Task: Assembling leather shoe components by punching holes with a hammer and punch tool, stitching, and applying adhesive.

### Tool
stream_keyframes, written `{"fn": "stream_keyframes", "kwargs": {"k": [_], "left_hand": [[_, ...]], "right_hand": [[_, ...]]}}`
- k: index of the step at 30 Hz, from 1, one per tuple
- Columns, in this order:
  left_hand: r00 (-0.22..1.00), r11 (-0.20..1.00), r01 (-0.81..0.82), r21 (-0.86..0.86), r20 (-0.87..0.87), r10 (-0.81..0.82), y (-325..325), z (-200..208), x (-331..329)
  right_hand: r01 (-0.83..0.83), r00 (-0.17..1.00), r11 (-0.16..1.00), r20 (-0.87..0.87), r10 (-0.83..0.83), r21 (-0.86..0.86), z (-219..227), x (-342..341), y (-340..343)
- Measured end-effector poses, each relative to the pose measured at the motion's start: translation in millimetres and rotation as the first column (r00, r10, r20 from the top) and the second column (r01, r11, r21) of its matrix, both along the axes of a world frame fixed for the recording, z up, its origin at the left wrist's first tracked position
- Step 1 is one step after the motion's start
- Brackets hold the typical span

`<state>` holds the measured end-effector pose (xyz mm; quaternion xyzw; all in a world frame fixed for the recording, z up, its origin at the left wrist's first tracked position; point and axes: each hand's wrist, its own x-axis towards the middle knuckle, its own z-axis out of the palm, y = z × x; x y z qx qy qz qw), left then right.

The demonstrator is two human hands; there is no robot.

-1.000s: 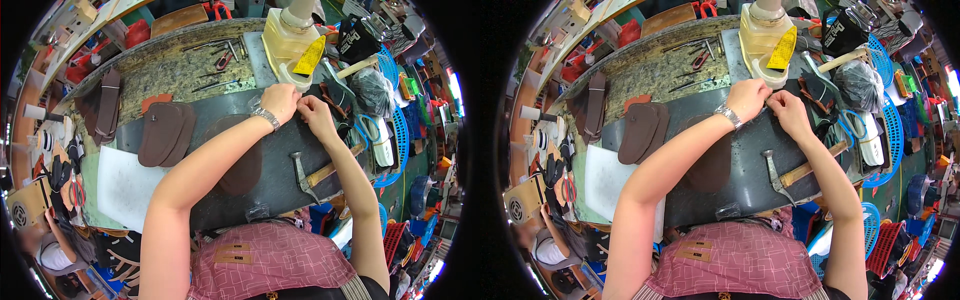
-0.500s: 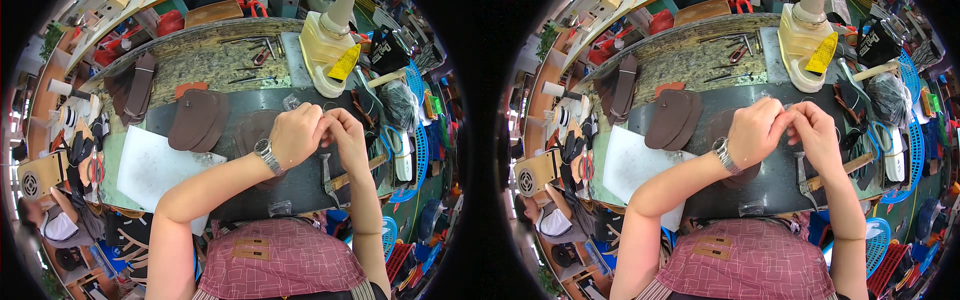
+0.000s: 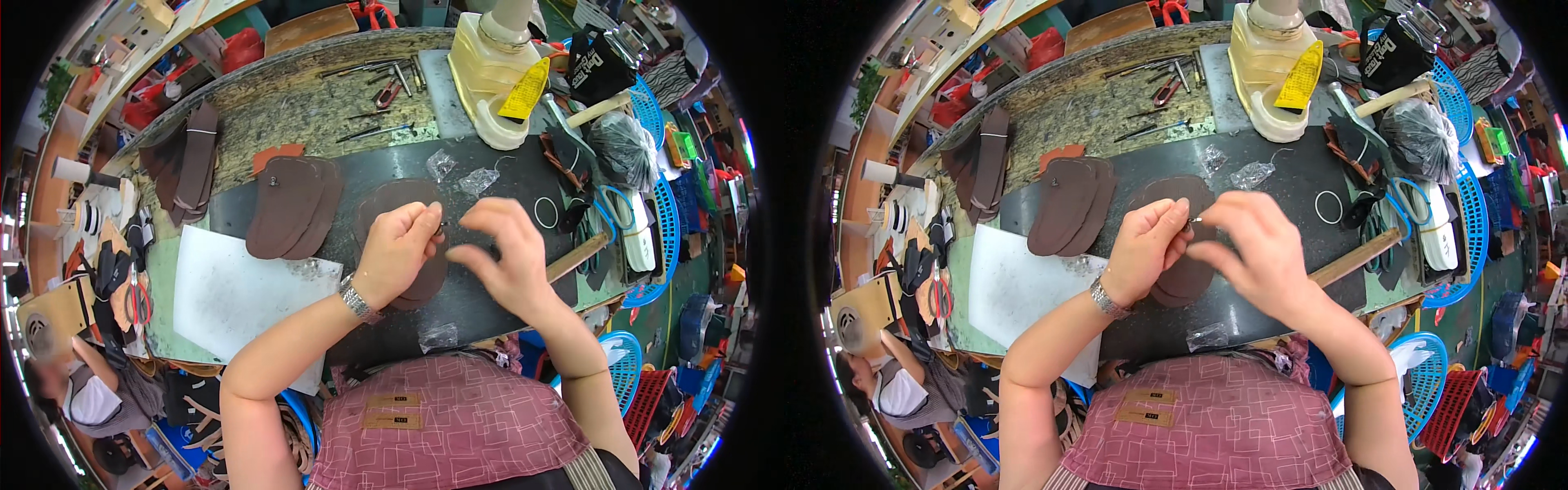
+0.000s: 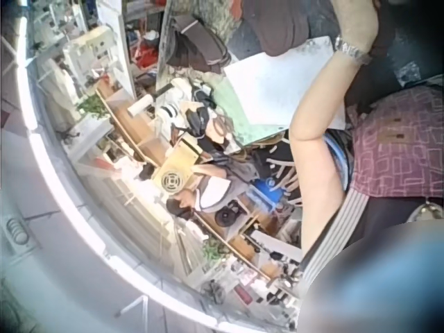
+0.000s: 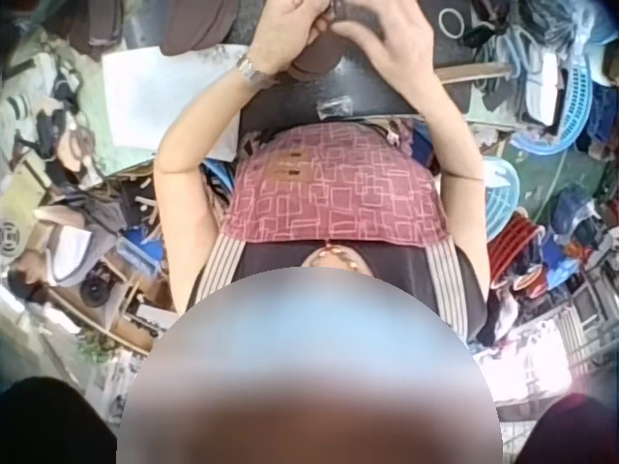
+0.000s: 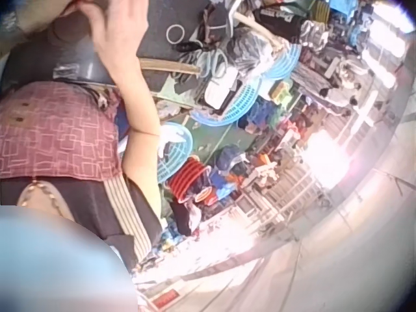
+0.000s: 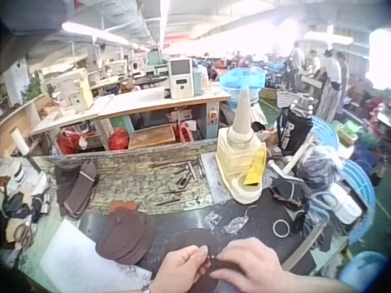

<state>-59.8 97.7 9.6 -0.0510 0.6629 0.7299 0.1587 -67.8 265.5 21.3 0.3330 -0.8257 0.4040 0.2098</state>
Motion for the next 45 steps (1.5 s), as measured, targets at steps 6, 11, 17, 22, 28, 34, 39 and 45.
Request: {"fn": "stream_keyframes", "kwargs": {"k": [6, 11, 17, 22, 28, 34, 39, 45], "left_hand": [[0.899, 0.935, -0.071, -0.347, -0.429, -0.091, -2.1, 5.1, 22.7], [0.958, 0.93, -0.042, -0.366, -0.28, -0.066, -10.5, 13.7, 40.8], [0.998, 0.979, 0.061, -0.197, -0.016, -0.065, -18.6, 9.1, 49.8], [0.966, 0.98, 0.094, -0.175, -0.223, -0.132, -22.2, 6.3, 57.5], [0.974, 0.975, 0.222, -0.014, 0.041, -0.221, -32.7, 8.7, 57.0], [0.895, 0.855, 0.376, 0.357, 0.101, -0.435, -43.4, 9.1, 71.8], [0.898, 0.791, 0.398, 0.466, -0.019, -0.44, -39.0, 4.3, 80.9], [0.827, 0.872, 0.458, 0.172, -0.441, -0.348, -36.5, 10.6, 81.4]], "right_hand": [[-0.044, 0.999, 0.999, 0.014, 0.043, 0.027, -6.3, 8.1, -8.1], [-0.211, 0.976, 0.977, 0.071, 0.208, 0.043, -0.9, 20.3, -9.8], [-0.219, 0.904, 0.976, 0.377, 0.203, -0.001, 3.9, 27.0, -13.4], [-0.076, 0.314, 0.935, 0.882, 0.352, -0.346, 7.3, 18.8, -5.8], [-0.22, 0.505, 0.949, 0.806, 0.308, -0.225, 9.8, 19.9, -7.4], [-0.44, 0.58, 0.831, 0.599, 0.552, -0.34, 14.4, 30.7, -6.1], [-0.458, 0.446, 0.778, 0.646, 0.619, -0.429, 18.0, 36.1, -8.8], [-0.579, 0.423, 0.597, 0.421, 0.802, -0.555, 18.4, 40.6, -10.6]]}}
